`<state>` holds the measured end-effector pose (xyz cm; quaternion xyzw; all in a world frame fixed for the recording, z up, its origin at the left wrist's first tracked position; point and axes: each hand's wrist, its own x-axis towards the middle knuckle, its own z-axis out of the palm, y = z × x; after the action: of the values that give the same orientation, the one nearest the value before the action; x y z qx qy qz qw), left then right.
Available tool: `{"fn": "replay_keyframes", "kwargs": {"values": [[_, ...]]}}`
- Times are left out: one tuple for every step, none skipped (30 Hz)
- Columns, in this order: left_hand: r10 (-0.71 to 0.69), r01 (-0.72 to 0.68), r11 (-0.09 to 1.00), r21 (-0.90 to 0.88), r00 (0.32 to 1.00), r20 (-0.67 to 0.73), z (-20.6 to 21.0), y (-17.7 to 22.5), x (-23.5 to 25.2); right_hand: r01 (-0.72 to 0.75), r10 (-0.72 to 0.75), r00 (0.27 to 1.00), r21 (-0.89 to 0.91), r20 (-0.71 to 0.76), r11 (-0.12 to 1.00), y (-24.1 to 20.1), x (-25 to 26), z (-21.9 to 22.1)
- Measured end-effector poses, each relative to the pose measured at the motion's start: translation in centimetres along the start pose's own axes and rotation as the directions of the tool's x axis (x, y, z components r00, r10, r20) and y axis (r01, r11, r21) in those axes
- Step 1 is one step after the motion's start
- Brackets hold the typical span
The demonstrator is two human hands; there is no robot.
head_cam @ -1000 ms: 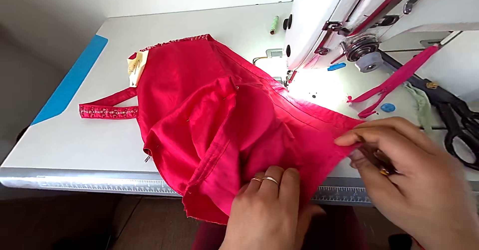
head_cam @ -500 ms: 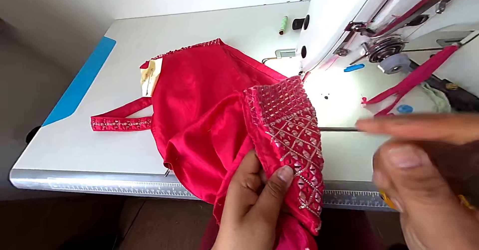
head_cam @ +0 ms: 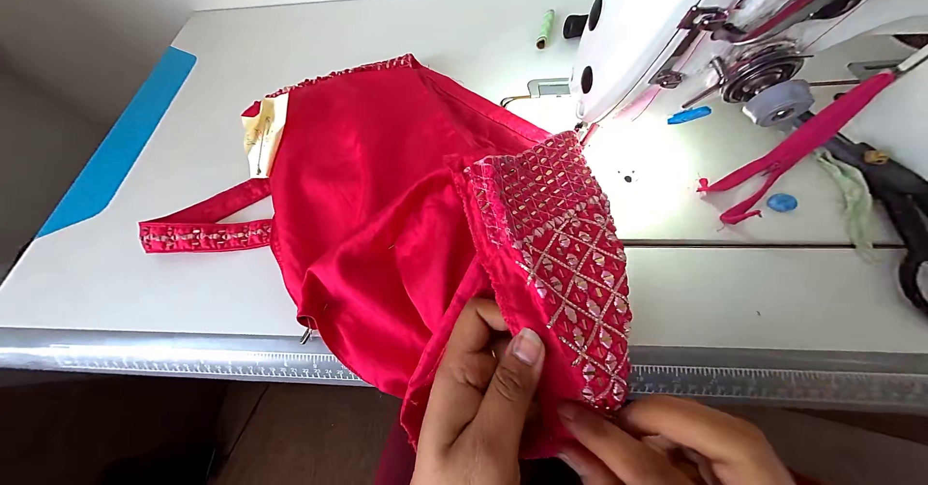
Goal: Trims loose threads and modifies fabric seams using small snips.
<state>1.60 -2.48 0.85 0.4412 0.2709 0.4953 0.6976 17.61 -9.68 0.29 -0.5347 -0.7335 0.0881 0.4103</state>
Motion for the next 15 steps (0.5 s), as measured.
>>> {"fn": "replay_keyframes", "kwargs": {"values": [[0.012, -0.013, 0.999, 0.031, 1.0, 0.028, 0.0, -0.1, -0.1, 0.037, -0.039, 0.999, -0.087, -0.021, 0.995, 0.1, -0.3, 0.6], [0.021, -0.025, 0.998, 0.064, 0.998, 0.061, 0.0, -0.1, -0.1, 0.07, -0.075, 0.997, -0.142, -0.028, 0.987, 0.2, -0.4, 0.9], [0.026, -0.032, 0.996, 0.086, 0.997, 0.076, 0.1, -0.1, -0.1, 0.102, -0.108, 0.994, -0.155, -0.029, 0.983, 0.3, -0.5, 0.9], [0.025, -0.03, 0.996, 0.084, 0.997, 0.069, 0.1, -0.1, -0.1, 0.126, -0.132, 0.991, -0.123, -0.039, 0.984, 0.4, -0.6, 0.8], [0.023, -0.027, 0.997, 0.072, 0.998, 0.051, 0.2, -0.1, 0.0, 0.131, -0.135, 0.989, -0.053, -0.062, 0.99, 0.4, -0.7, 0.6], [0.023, -0.025, 0.999, 0.049, 0.999, 0.037, 0.2, -0.1, 0.1, 0.112, -0.108, 0.99, 0.036, -0.094, 0.993, 0.4, -0.7, 0.3], [0.022, -0.023, 0.999, 0.024, 0.999, 0.025, 0.1, -0.1, 0.2, 0.069, -0.054, 0.991, 0.119, -0.121, 0.99, 0.3, -0.7, -0.1], [0.015, -0.015, 1.0, 0.005, 1.0, 0.021, 0.1, 0.0, 0.2, 0.014, 0.014, 0.989, 0.185, -0.145, 0.983, 0.2, -0.6, -0.5], [0.006, -0.006, 1.0, -0.004, 1.0, 0.022, 0.1, 0.1, 0.3, -0.044, 0.083, 0.984, 0.237, -0.158, 0.971, 0.3, -0.6, -0.9], [-0.003, 0.003, 1.0, -0.005, 1.0, 0.024, 0.1, 0.2, 0.3, -0.097, 0.146, 0.977, 0.283, -0.156, 0.954, 0.5, -0.6, -1.1], [-0.007, 0.007, 1.0, -0.004, 1.0, 0.028, 0.1, 0.4, 0.4, -0.143, 0.197, 0.97, 0.324, -0.143, 0.935, 0.8, -0.6, -1.3], [-0.007, 0.007, 1.0, -0.006, 0.999, 0.031, 0.1, 0.5, 0.6, -0.177, 0.236, 0.963, 0.362, -0.127, 0.915, 1.0, -0.6, -1.2], [-0.008, 0.008, 1.0, -0.01, 1.0, 0.03, 0.2, 0.6, 0.7, -0.201, 0.264, 0.958, 0.397, -0.112, 0.896, 1.2, -0.6, -1.1], [-0.008, 0.009, 1.0, -0.013, 0.999, 0.032, 0.4, 0.6, 0.9, -0.212, 0.278, 0.956, 0.425, -0.099, 0.88, 1.2, -0.6, -0.8], [-0.008, 0.009, 1.0, -0.017, 0.999, 0.039, 0.4, 0.7, 1.0, -0.214, 0.28, 0.956, 0.443, -0.088, 0.871, 1.3, -0.6, -0.6]]}}
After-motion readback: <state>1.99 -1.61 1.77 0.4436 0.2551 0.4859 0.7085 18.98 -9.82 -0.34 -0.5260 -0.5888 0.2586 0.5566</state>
